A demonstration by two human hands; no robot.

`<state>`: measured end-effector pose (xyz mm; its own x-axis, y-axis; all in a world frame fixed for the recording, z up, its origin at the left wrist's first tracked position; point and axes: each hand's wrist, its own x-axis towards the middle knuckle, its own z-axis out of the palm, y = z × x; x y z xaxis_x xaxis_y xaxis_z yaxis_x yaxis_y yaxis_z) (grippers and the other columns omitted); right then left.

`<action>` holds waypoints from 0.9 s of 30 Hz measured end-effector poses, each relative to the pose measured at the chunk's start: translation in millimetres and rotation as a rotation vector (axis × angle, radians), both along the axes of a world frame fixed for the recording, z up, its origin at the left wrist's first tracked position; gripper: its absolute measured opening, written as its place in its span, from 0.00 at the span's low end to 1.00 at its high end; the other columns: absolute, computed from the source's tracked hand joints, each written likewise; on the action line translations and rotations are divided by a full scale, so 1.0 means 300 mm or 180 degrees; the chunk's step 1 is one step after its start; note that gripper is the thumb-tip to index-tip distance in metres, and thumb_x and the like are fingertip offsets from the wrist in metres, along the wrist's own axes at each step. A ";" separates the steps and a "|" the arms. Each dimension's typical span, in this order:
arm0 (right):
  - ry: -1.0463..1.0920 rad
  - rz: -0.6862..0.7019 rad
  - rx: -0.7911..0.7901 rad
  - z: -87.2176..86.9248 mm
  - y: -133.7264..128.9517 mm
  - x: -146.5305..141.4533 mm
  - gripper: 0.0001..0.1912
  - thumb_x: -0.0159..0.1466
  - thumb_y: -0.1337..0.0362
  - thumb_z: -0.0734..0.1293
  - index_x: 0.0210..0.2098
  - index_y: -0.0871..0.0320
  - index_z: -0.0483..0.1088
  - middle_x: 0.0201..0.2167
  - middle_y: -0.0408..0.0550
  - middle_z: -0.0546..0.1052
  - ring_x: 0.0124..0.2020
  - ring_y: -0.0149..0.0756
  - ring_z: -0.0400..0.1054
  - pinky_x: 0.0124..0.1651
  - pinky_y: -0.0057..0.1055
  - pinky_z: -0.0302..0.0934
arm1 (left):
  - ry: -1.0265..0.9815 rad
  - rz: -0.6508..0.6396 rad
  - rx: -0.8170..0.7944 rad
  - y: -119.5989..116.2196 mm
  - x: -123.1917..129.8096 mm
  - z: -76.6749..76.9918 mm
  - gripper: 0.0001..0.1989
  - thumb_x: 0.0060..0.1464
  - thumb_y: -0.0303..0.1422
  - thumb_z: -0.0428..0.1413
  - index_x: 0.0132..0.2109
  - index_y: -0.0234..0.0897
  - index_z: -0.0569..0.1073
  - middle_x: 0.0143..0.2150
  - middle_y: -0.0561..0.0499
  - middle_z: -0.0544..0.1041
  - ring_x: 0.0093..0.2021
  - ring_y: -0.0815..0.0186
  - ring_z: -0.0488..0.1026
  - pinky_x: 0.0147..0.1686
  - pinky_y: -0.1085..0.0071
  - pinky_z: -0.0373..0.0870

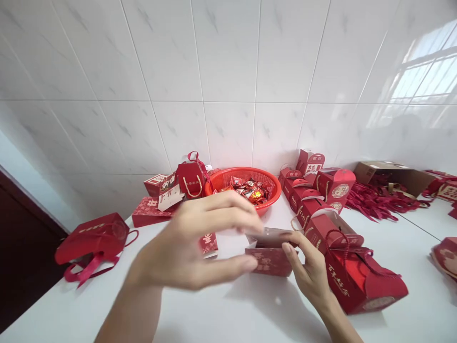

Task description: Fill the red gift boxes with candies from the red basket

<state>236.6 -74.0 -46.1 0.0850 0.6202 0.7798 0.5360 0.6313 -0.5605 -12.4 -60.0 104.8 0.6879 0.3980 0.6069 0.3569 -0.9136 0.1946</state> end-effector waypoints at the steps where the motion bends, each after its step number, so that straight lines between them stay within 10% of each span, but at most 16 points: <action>1: 0.0071 -0.0100 0.0054 -0.003 -0.001 0.002 0.07 0.70 0.64 0.64 0.37 0.54 0.73 0.31 0.45 0.79 0.32 0.36 0.74 0.35 0.29 0.69 | 0.0143 -0.0121 -0.0111 0.028 0.026 -0.005 0.18 0.58 0.43 0.61 0.54 0.45 0.75 0.48 0.47 0.77 0.50 0.57 0.74 0.48 0.63 0.75; 5: 0.0393 -0.0564 0.0181 -0.024 -0.005 0.007 0.05 0.69 0.63 0.66 0.37 0.54 0.73 0.28 0.44 0.78 0.27 0.34 0.71 0.31 0.29 0.67 | 0.0814 -0.0113 -0.0738 0.145 0.125 -0.101 0.35 0.51 0.47 0.65 0.64 0.43 0.68 0.57 0.43 0.75 0.55 0.52 0.73 0.50 0.61 0.73; 10: 0.0593 -0.0858 0.0078 -0.039 -0.005 0.015 0.12 0.68 0.60 0.68 0.50 0.55 0.69 0.25 0.38 0.72 0.19 0.28 0.64 0.22 0.24 0.58 | 0.0697 -0.0241 -0.1194 0.197 0.165 -0.259 0.10 0.62 0.33 0.56 0.48 0.38 0.76 0.42 0.48 0.79 0.38 0.63 0.76 0.40 0.70 0.71; 17: -0.0070 -0.0188 -0.0476 0.037 -0.065 0.047 0.24 0.72 0.46 0.56 0.43 0.56 0.76 0.25 0.43 0.78 0.22 0.33 0.71 0.24 0.26 0.67 | -0.0047 -0.0242 -0.0798 0.207 0.142 -0.384 0.12 0.68 0.32 0.47 0.51 0.39 0.73 0.40 0.48 0.74 0.37 0.66 0.71 0.38 0.71 0.69; 27: -0.0482 -0.0161 -0.0732 0.144 -0.129 0.075 0.09 0.68 0.57 0.67 0.37 0.52 0.77 0.25 0.40 0.79 0.22 0.31 0.71 0.26 0.25 0.66 | -0.0200 -0.0859 -0.0566 0.183 0.111 -0.360 0.07 0.61 0.27 0.54 0.44 0.36 0.76 0.46 0.43 0.73 0.36 0.67 0.72 0.39 0.69 0.73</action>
<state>259.2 -112.6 -3.0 0.0135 0.7803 0.6253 0.6522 0.4672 -0.5970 20.8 -5.1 -3.3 0.7464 0.3099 0.5889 0.0888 -0.9234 0.3734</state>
